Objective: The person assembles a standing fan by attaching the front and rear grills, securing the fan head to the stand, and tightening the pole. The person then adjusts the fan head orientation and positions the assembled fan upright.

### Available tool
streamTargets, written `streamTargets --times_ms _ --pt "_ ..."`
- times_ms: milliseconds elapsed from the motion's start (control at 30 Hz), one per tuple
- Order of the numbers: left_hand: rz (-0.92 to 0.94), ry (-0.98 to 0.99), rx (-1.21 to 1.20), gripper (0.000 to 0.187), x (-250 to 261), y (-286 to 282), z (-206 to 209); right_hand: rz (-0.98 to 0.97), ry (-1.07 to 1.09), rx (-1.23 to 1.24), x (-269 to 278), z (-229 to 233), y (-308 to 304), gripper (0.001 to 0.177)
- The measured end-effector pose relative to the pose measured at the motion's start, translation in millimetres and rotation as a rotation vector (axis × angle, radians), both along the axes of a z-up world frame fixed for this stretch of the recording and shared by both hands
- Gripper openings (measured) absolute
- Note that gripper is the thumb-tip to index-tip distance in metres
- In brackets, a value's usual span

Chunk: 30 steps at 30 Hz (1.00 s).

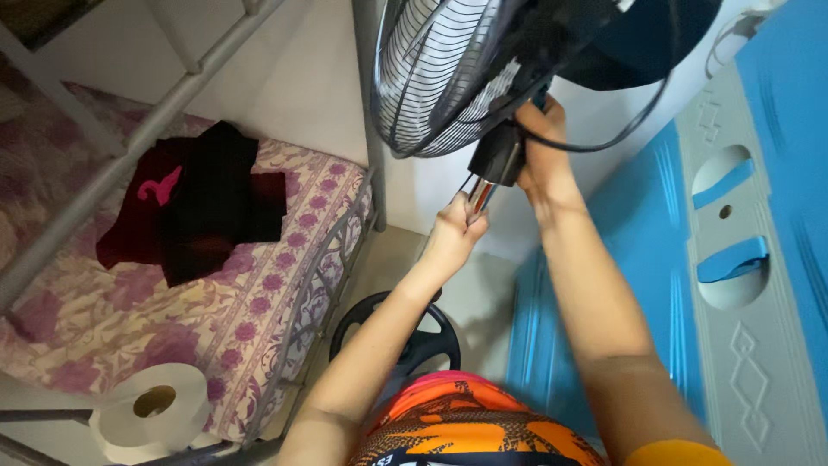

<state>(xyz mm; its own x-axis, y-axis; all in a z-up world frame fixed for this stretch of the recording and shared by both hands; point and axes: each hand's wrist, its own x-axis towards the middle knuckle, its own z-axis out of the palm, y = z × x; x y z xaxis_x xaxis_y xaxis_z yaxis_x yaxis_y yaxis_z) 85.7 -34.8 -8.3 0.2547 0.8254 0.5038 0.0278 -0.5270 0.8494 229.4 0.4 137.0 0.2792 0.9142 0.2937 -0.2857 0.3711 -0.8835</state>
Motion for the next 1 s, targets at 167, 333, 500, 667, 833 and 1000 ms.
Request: streamTargets --times_ms 167,333,500,667,833,1000 --pt "-0.037 -0.001 -0.045 0.026 21 17 -23 -0.054 -0.170 0.149 13 -20 10 0.030" --pt "-0.104 -0.049 0.029 0.024 42 37 -57 -0.243 -0.423 0.135 27 -58 16 0.031" --pt "-0.177 -0.029 -0.188 0.022 40 48 -70 -0.353 -0.507 -0.086 22 -105 17 0.017" --pt "-0.293 0.120 -0.248 0.022 39 59 -87 -0.471 -0.887 0.058 41 -173 24 0.013" --pt "-0.217 0.306 -0.079 0.032 58 77 -144 -0.315 -1.433 -0.233 74 -304 54 0.028" --pt "-0.170 0.285 -0.179 0.035 64 74 -198 -0.348 -1.125 -0.148 65 -410 52 0.031"
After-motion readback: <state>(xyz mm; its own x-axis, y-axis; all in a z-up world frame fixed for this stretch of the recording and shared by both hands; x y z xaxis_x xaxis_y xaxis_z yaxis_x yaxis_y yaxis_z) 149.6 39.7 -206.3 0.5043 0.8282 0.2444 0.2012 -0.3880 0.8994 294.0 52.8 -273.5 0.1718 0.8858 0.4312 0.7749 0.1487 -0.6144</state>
